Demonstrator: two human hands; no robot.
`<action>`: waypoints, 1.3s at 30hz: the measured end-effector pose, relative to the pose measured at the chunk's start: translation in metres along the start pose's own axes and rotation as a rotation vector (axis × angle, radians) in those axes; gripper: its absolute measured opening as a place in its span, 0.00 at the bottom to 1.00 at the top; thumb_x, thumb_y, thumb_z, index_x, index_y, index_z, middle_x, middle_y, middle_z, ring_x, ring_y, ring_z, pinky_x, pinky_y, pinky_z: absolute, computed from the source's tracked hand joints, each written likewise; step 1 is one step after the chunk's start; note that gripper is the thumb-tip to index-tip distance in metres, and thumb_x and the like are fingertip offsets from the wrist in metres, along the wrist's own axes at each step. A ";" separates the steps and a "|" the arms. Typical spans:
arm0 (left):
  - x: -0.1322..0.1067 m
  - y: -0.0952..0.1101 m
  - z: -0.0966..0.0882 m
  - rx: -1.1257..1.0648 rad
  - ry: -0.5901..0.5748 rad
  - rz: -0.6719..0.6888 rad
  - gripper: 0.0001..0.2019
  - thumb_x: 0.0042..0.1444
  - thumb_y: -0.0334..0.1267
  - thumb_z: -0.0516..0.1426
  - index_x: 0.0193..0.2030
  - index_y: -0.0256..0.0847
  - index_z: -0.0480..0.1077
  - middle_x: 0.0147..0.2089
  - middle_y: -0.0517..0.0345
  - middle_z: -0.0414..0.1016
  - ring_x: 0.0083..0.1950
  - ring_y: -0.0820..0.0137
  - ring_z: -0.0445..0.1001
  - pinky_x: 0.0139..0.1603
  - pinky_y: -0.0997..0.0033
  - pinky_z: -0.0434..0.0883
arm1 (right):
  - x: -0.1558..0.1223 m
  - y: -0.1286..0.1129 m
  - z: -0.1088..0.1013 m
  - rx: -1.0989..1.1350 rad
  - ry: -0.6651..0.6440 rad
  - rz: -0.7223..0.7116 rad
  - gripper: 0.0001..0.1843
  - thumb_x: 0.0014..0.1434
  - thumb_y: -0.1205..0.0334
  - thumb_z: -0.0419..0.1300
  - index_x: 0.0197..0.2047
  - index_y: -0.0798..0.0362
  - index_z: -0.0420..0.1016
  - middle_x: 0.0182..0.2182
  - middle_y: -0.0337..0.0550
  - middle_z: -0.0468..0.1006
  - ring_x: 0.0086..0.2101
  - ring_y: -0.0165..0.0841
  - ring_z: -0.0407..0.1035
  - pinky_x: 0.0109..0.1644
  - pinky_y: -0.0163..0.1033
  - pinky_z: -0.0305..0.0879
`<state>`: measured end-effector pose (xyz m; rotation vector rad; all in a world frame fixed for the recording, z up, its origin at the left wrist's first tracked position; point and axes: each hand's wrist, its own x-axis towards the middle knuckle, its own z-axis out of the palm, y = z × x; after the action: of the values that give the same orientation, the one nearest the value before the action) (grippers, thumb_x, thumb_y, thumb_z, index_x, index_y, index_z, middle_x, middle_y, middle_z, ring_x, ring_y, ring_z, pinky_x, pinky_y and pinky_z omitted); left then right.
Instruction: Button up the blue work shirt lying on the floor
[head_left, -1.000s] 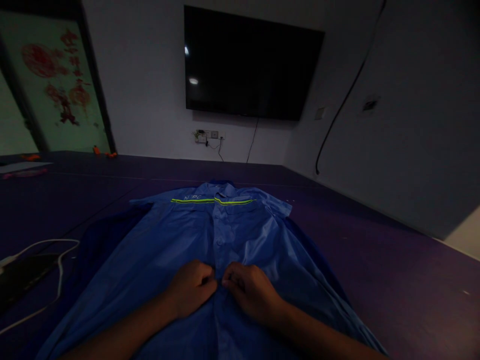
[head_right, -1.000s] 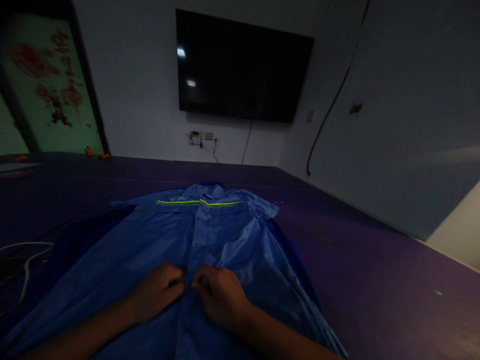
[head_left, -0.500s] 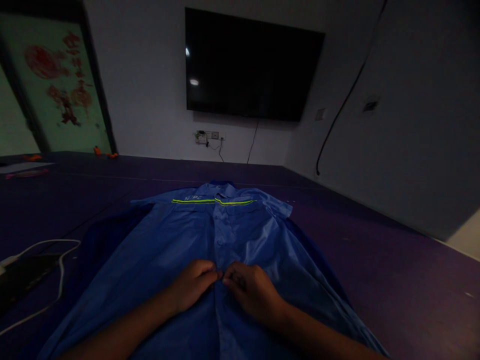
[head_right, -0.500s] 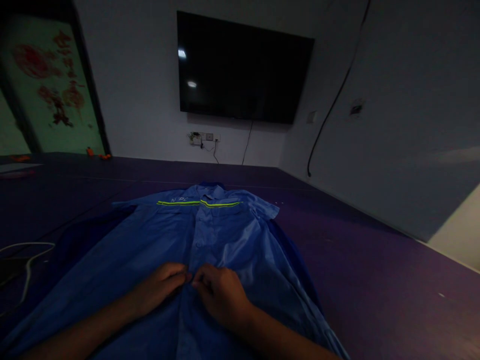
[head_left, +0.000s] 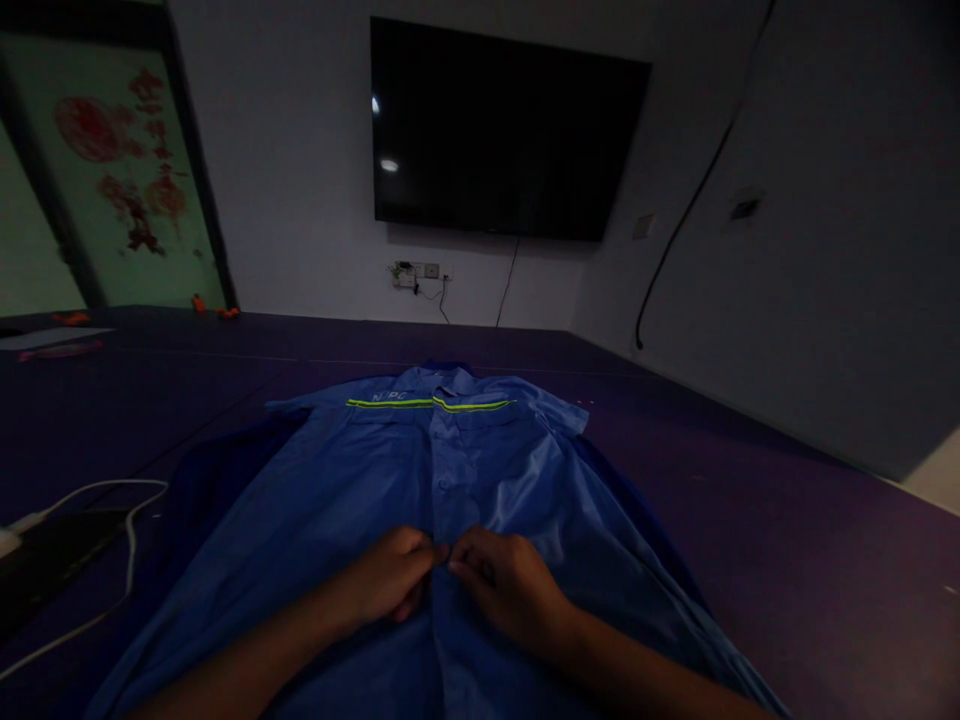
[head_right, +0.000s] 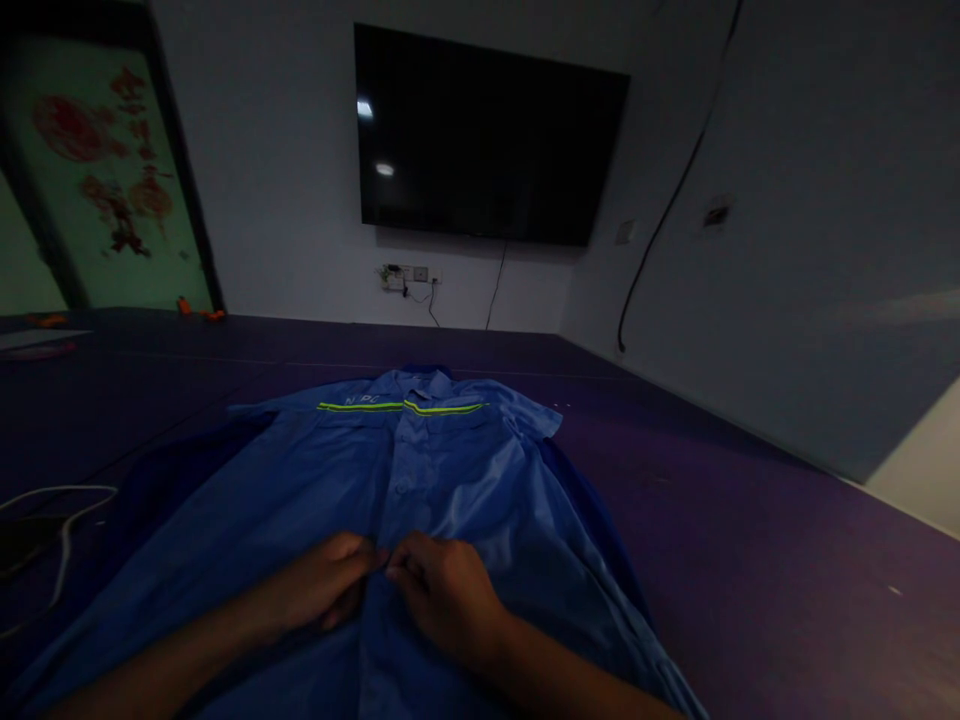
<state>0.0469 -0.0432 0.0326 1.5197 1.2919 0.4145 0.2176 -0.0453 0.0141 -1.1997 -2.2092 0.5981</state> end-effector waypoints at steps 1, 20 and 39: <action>0.000 0.000 0.001 -0.016 -0.007 -0.022 0.17 0.53 0.50 0.43 0.23 0.39 0.58 0.10 0.69 0.56 0.12 0.80 0.51 0.17 0.77 0.48 | 0.000 0.000 0.000 0.006 -0.001 0.002 0.07 0.56 0.62 0.53 0.34 0.53 0.70 0.23 0.37 0.73 0.23 0.25 0.66 0.27 0.28 0.56; 0.006 -0.009 0.003 -0.194 -0.028 -0.052 0.15 0.52 0.50 0.44 0.30 0.38 0.59 0.12 0.68 0.63 0.08 0.81 0.53 0.11 0.80 0.42 | 0.004 0.001 -0.001 0.089 0.028 0.140 0.07 0.48 0.59 0.60 0.30 0.53 0.72 0.20 0.34 0.71 0.21 0.25 0.63 0.25 0.28 0.54; 0.006 -0.009 0.002 -0.180 -0.038 -0.053 0.17 0.51 0.52 0.46 0.28 0.38 0.59 0.12 0.68 0.63 0.08 0.81 0.54 0.12 0.80 0.43 | 0.004 0.005 -0.001 0.185 -0.027 0.157 0.07 0.44 0.61 0.63 0.27 0.55 0.73 0.20 0.37 0.73 0.21 0.25 0.65 0.23 0.28 0.56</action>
<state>0.0461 -0.0396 0.0224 1.3342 1.2288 0.4531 0.2191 -0.0392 0.0127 -1.2804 -2.0431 0.8665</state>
